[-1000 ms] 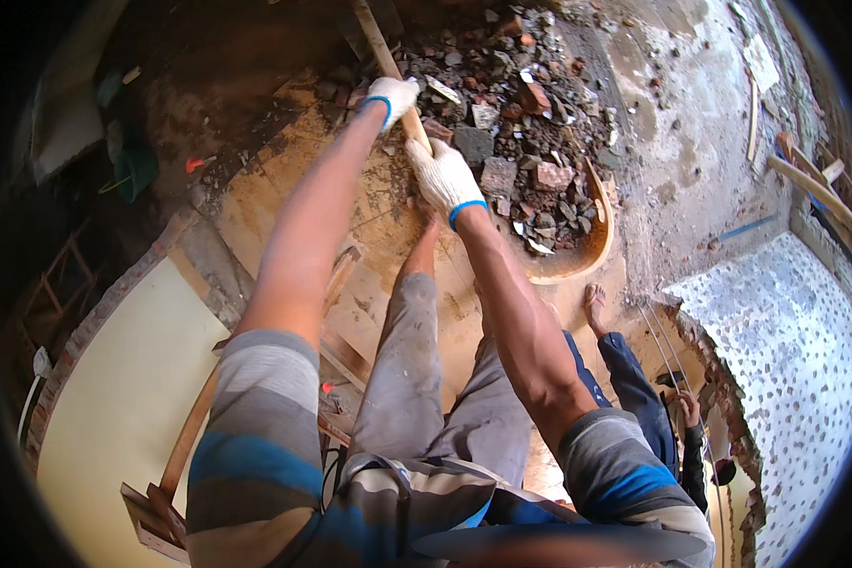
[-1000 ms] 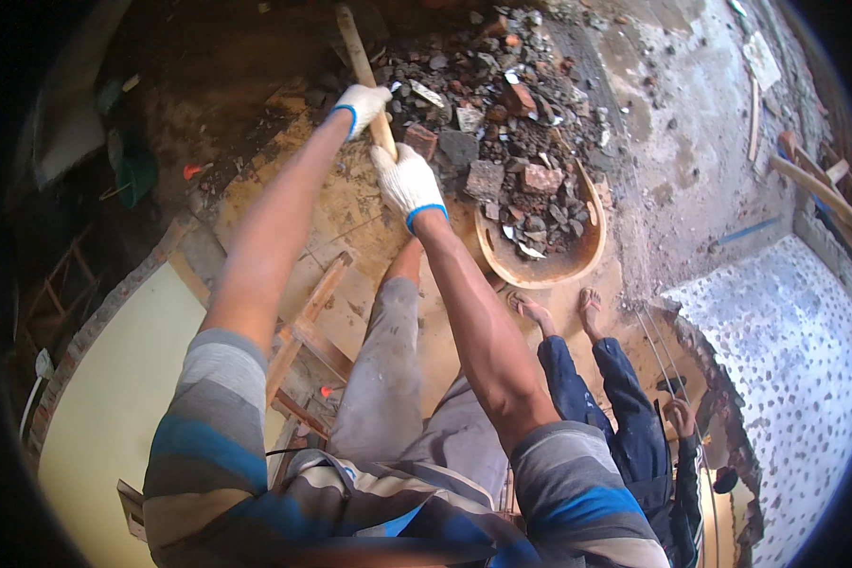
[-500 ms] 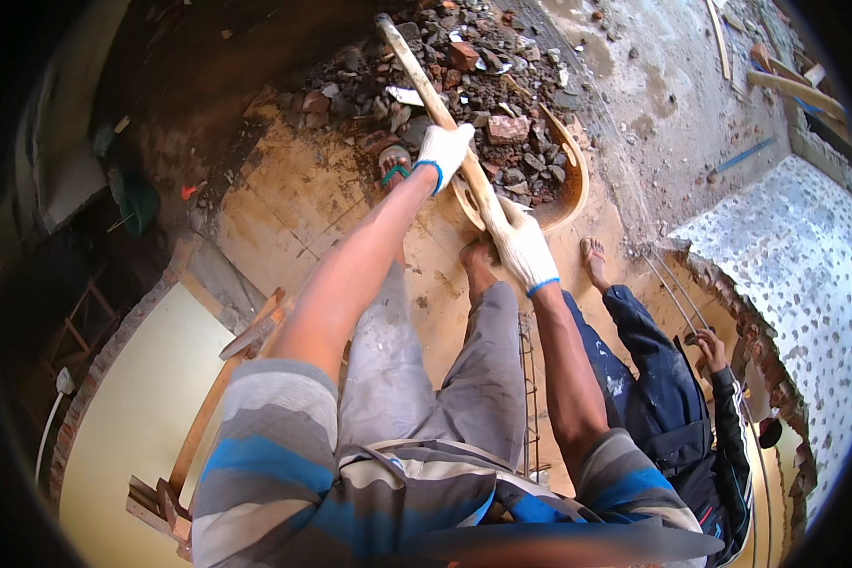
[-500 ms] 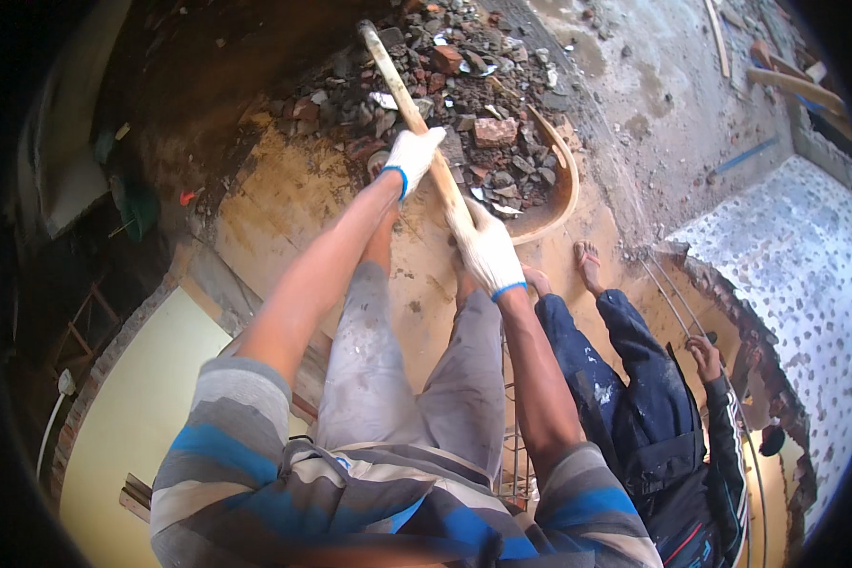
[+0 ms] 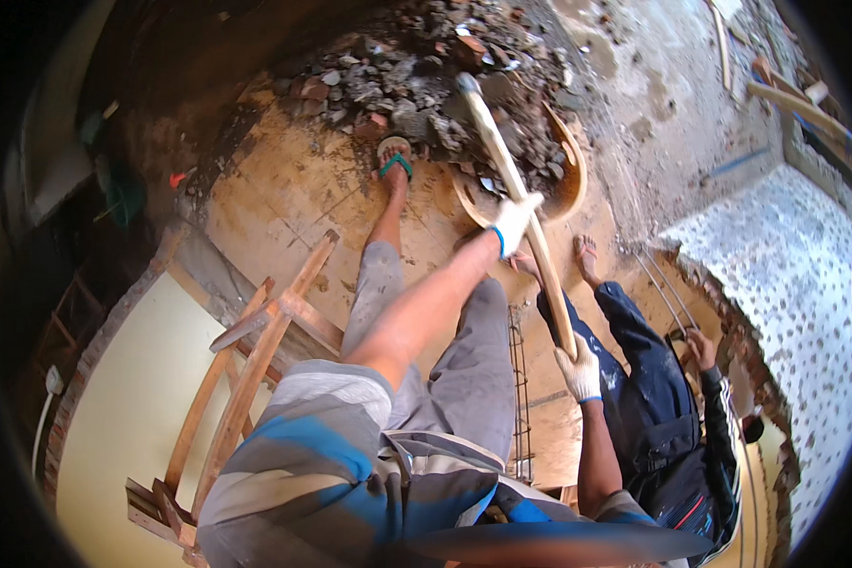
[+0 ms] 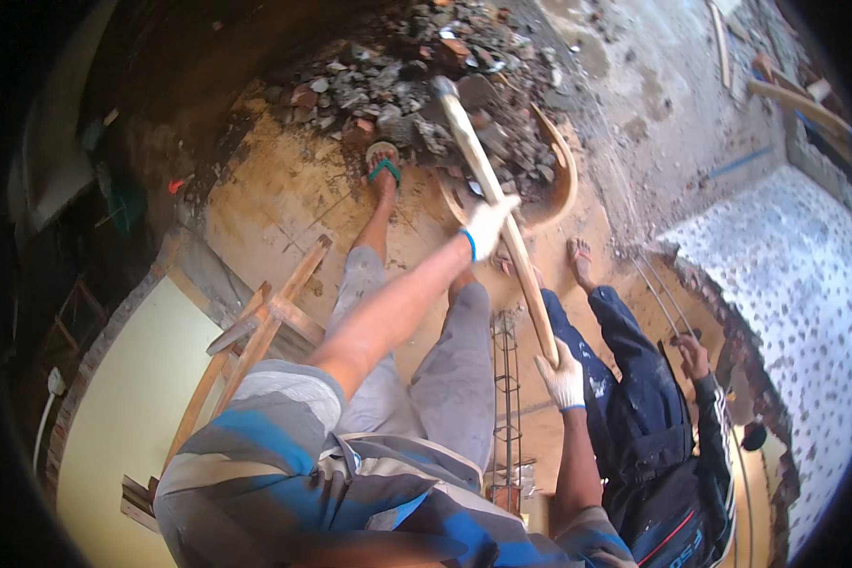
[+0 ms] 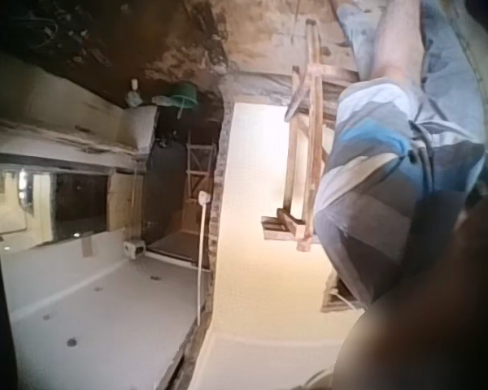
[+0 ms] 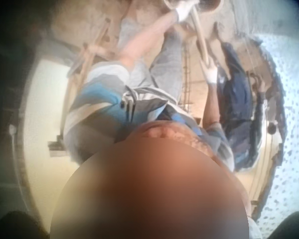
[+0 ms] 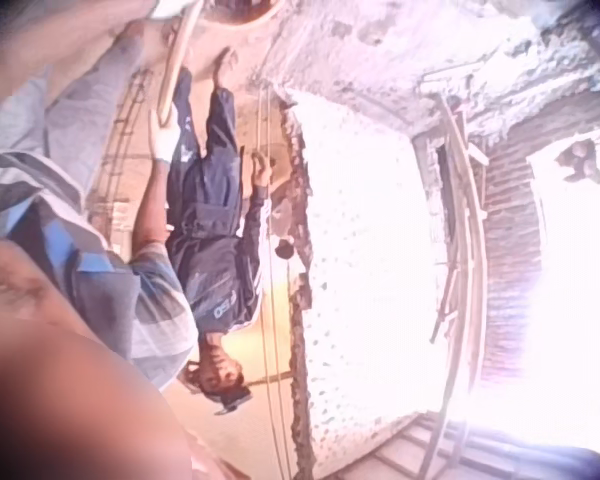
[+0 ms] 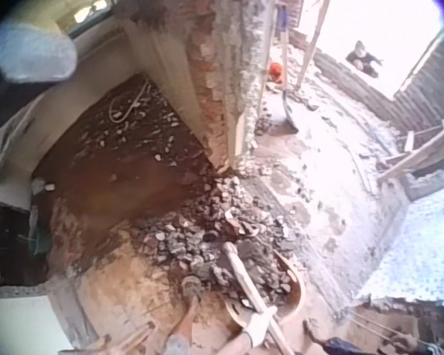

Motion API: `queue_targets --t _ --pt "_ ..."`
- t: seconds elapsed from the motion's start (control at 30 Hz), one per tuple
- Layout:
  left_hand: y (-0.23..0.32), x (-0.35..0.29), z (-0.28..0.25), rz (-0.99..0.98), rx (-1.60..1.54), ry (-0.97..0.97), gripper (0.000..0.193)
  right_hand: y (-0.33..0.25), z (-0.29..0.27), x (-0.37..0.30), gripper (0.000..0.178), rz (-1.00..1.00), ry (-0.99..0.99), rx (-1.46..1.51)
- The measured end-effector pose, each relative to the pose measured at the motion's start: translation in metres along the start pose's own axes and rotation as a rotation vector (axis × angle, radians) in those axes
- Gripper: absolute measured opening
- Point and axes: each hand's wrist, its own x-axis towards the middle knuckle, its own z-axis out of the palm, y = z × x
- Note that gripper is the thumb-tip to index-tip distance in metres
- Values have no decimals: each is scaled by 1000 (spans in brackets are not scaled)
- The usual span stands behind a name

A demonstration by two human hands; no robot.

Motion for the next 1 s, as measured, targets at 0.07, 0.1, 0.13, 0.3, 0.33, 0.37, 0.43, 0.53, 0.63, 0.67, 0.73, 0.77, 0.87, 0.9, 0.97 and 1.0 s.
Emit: queue_targets --t 0.07,0.1,0.13,0.3,0.33,0.37,0.43,0.53,0.63,0.67,0.73,0.77,0.87,0.9,0.97,1.0 --pt "-6 -17 -13 -98 -112 -37 33 9 2 -7 54 64 -22 79" --pt "-1 -25 -24 -66 -181 -42 34 6 2 -8 54 5 -32 76" --pt "10 -31 -35 -61 -239 -29 34 -2 3 -2 54 62 -63 53" --pt "117 -39 -151 74 -320 106 37 -122 37 69 59 43 -361 23" --pt "146 -35 -184 146 -222 181 42 -159 49 90 58 -17 -430 134" --pt "179 -29 -220 207 -187 206 36 -198 63 113 56 -152 -433 50" --pt "245 -11 -284 249 -230 381 38 -282 102 158 56 -364 -402 173" --pt "334 9 -375 372 -138 606 39 -405 160 221 59 -458 -430 150" --pt "392 17 -436 471 -111 616 34 -517 216 279 59 -570 -440 190" --pt "405 20 -451 465 -68 631 32 -549 230 296 59 -599 -465 195" --pt "425 27 -470 401 -151 635 31 -606 257 317 53 -613 -407 209" --pt "431 30 -477 407 -89 615 29 -625 263 327 58 -606 -429 175" --pt "430 43 -477 329 2 527 27 -646 268 342 59 -532 -358 86" --pt "424 47 -472 314 -4 504 28 -640 264 343 60 -539 -353 77" --pt "398 53 -448 265 -72 483 27 -607 249 337 61 -508 -349 41" --pt "387 51 -436 202 18 438 24 -591 243 329 60 -479 -324 42"
